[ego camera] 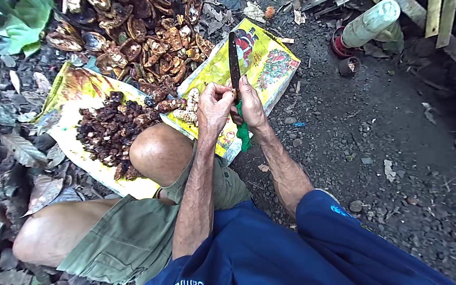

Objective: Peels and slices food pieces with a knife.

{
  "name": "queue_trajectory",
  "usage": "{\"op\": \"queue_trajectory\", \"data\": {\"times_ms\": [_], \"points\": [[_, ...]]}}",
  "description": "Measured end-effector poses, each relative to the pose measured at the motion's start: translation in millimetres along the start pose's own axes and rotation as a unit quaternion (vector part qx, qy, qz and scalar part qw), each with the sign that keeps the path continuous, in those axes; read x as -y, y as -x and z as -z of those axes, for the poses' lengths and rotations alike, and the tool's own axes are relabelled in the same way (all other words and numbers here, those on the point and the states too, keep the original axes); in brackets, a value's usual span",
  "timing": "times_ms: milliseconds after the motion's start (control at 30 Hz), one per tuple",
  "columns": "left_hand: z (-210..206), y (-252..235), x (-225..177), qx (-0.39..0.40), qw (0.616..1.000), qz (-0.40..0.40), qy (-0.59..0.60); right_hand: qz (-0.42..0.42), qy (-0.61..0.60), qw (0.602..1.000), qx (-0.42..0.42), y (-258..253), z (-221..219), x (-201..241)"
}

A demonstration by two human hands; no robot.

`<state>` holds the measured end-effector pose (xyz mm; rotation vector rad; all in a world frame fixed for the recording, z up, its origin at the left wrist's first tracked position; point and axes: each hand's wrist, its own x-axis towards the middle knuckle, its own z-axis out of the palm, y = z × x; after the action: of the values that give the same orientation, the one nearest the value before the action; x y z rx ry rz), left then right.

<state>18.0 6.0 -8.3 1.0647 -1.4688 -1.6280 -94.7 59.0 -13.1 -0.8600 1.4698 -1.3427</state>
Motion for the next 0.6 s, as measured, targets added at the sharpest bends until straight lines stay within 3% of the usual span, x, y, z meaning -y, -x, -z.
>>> {"op": "queue_trajectory", "data": {"times_ms": [67, 133, 200, 367, 600], "points": [[0, 0, -3, 0.008, 1.0, 0.009, 0.027, -0.093, -0.135, 0.986, 0.036, -1, 4, 4], [0, 1, -5, 0.019, 0.997, 0.016, 0.073, -0.136, -0.292, 0.942, 0.092, -5, 15, -5], [-1, 0, -5, 0.032, 0.99, 0.026, 0.135, -0.158, -0.343, 0.92, 0.101, -7, 20, -12], [-2, -6, 2, 0.022, 0.972, 0.051, 0.228, -0.169, -0.145, 0.975, -0.014, -7, 13, -23], [-1, -7, 1, -0.007, 0.959, 0.07, 0.276, -0.081, -0.037, 0.995, -0.038, -4, 18, -14]]}}
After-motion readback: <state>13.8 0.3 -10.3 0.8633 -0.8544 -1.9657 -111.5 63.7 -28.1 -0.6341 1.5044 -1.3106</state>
